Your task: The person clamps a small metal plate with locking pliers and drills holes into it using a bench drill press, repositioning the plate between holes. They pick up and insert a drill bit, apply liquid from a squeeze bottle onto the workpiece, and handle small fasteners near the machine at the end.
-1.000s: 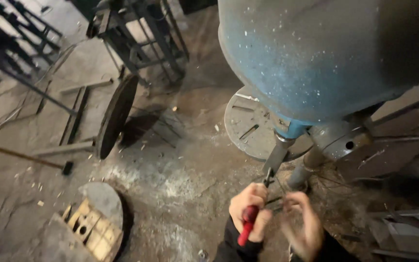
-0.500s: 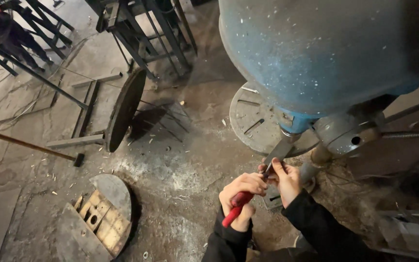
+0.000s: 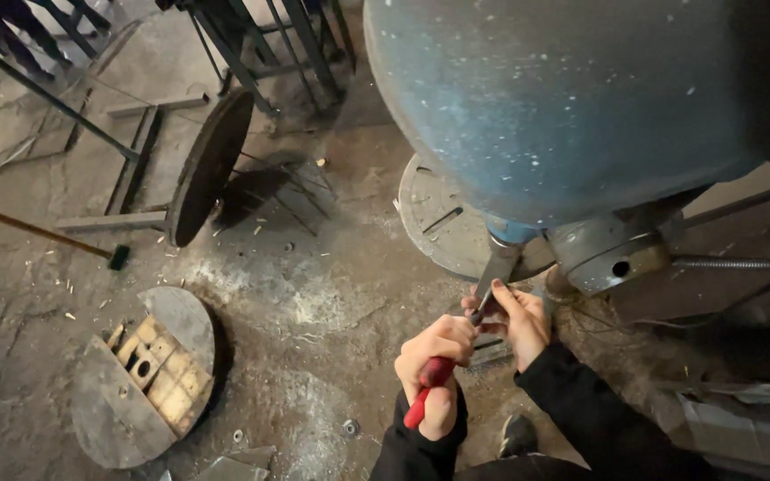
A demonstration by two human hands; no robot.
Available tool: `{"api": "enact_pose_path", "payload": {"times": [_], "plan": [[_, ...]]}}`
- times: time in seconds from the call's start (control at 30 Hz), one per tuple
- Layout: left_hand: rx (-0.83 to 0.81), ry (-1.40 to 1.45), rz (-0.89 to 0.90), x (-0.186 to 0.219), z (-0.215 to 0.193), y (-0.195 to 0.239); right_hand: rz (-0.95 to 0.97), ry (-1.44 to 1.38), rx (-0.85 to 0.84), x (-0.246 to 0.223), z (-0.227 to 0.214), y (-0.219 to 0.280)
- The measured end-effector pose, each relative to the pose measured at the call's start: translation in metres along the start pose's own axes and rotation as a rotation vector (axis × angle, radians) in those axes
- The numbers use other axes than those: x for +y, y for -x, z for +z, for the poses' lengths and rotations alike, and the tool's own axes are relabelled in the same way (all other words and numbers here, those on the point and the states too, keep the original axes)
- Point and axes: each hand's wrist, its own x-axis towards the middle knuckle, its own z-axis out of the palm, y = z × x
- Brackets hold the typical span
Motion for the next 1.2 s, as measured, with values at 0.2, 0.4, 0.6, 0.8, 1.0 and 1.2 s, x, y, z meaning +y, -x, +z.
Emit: {"api": "enact_pose_path", "payload": {"times": [0.2,0.4,0.6,0.8,1.0,1.2], "plan": [[-0.058,-0.054,0.010,-0.004,0.016,-0.009,0.047,0.067,-0.010,0.004,-0.026,-0.026],[-0.012,-0.059,0.034,-0.006,0.018,-0.013,-0.298,0.170,-0.090,0.000,-0.106,0.023],[-0.015,-0.111,0.046,-0.011,0.033,-0.007,-0.563,-0.050,-0.049,-0.103,-0.158,0.081],[0.043,-0.151,0.035,-0.012,0.046,-0.002,-0.640,0.036,-0.232,-0.137,-0.205,0.058],[0.069,-0.147,0.085,-0.013,0.051,-0.002,-0.685,-0.254,-0.352,-0.154,-0.195,0.052],[0.031,-0.165,0.041,-0.009,0.048,0.000,-0.891,-0.038,-0.398,-0.127,-0.244,0.028]]}}
